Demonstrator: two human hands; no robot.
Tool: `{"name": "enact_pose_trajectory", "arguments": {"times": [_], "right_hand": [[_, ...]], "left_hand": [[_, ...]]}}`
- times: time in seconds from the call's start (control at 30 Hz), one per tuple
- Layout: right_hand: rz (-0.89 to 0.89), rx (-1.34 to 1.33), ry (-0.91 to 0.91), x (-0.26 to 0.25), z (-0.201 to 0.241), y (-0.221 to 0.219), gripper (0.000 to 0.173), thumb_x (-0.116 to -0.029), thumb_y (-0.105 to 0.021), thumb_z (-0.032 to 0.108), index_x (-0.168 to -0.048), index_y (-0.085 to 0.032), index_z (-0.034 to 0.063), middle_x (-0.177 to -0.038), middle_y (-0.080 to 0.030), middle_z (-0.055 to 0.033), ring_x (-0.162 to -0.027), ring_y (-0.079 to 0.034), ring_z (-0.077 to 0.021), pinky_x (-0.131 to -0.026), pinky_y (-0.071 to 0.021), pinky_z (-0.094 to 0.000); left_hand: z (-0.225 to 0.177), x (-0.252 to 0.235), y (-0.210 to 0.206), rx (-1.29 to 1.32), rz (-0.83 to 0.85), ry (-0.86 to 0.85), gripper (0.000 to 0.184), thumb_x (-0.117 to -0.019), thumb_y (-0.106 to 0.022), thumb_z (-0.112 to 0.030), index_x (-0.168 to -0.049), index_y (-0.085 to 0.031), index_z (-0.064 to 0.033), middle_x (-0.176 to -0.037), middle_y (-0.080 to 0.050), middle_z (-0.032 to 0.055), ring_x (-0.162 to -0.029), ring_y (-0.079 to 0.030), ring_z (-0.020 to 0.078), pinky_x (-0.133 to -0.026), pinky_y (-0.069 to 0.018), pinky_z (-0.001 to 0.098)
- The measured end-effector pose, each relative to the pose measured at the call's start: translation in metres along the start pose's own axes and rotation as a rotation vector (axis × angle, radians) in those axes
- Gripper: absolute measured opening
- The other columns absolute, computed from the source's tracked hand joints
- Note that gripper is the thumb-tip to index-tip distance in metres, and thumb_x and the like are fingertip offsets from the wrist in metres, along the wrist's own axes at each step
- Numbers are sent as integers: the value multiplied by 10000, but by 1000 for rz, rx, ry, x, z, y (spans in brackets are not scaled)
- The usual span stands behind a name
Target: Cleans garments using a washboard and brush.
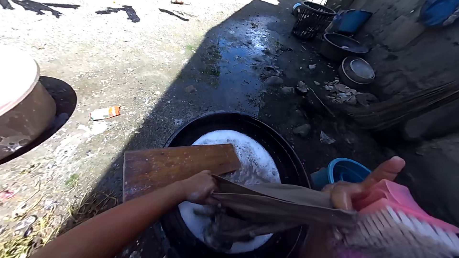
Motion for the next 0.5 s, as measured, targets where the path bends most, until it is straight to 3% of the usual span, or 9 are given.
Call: {"name": "enact_pose_trajectory", "arguments": {"times": [0.07, 0.1, 0.13, 0.17, 0.2, 0.27, 0.33, 0.4, 0.5], "right_hand": [[-102, -10, 6, -3, -4, 36, 715, -895, -716, 414, -1546, -440, 310, -1146, -760, -32, -922, -768, -184, -746, -650, -339], [-275, 52, 49, -2, -23, 59, 829, -771, -823, 431, -1499, -472, 242, -1090, -772, -25, -860, -773, -161, -694, -648, -314], [-445, 178, 29, 2, -50, 87, 974, -703, -867, 494, -1513, -406, 213, -1119, -759, 4, -880, -759, -106, -716, -637, -271], [-567, 334, -59, 9, -80, 117, 1142, -711, -862, 542, -1551, -198, 146, -1207, -692, 23, -960, -720, -54, -802, -613, -239], [-696, 459, -174, 15, -113, 140, 1230, -752, -844, 498, -1583, -44, 71, -1274, -625, -22, -1008, -695, -54, -842, -604, -239], [-1005, 644, -377, 21, -174, 153, 1053, -887, -722, 101, -1634, 18, 52, -1390, -511, -223, -1037, -661, -202, -801, -588, -352], [-1175, 852, -505, 29, -222, 143, 1044, -920, -708, 17, -1639, 49, 44, -1646, -248, -277, -1406, -471, -304, -1120, -442, -404], [-1245, 1038, -536, 43, -258, 126, 939, -956, -694, 59, -1630, -44, -10, -1624, -291, -313, -1464, -416, -387, -1198, -344, -456], [-1126, 1193, -568, 49, -266, 123, 690, -976, -653, 86, -1568, -324, -48, -1524, -452, -326, -1407, -468, -458, -1186, -335, -523]], "left_hand": [[-1, 24, 9, 45, -108, 15, 502, -997, -605, -354, -689, -625, 41, -629, -617, 188, -640, -642, 364, -698, -483, 564], [0, 34, 14, 90, -135, 104, 510, -1009, -586, -343, -705, -614, 66, -624, -599, 201, -633, -628, 366, -683, -485, 554], [3, 42, 20, 149, -129, 258, 509, -1032, -575, -334, -800, -625, 117, -697, -616, 248, -707, -639, 403, -730, -491, 582], [7, 45, 24, 198, -130, 431, 496, -1050, -568, -326, -939, -632, 152, -802, -638, 297, -804, -652, 446, -791, -492, 620], [16, 46, 24, 212, -143, 586, 489, -1066, -551, -336, -1093, -626, 146, -917, -658, 325, -909, -663, 477, -858, -489, 645], [33, 45, 22, 189, -167, 814, 475, -1093, -499, -343, -1264, -586, 91, -1073, -661, 329, -1059, -651, 488, -950, -477, 643], [42, 43, 19, 138, -200, 878, 452, -1109, -452, -306, -1265, -581, 98, -1116, -655, 334, -1109, -641, 487, -973, -475, 622], [39, 41, 15, 117, -216, 898, 448, -1119, -427, -281, -1261, -576, 117, -1167, -642, 346, -1159, -625, 491, -1004, -461, 616], [35, 47, 7, 57, -330, 857, 423, -1104, -460, -249, -1186, -620, 134, -1174, -649, 336, -1139, -643, 475, -989, -470, 603]]}}
Point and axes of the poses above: each hand's wrist, its own x-axis away from the middle knuckle, its own y-axis out of the back of the hand, z = x × y, the point moved 2 cm from there along -x, towards the middle knuckle
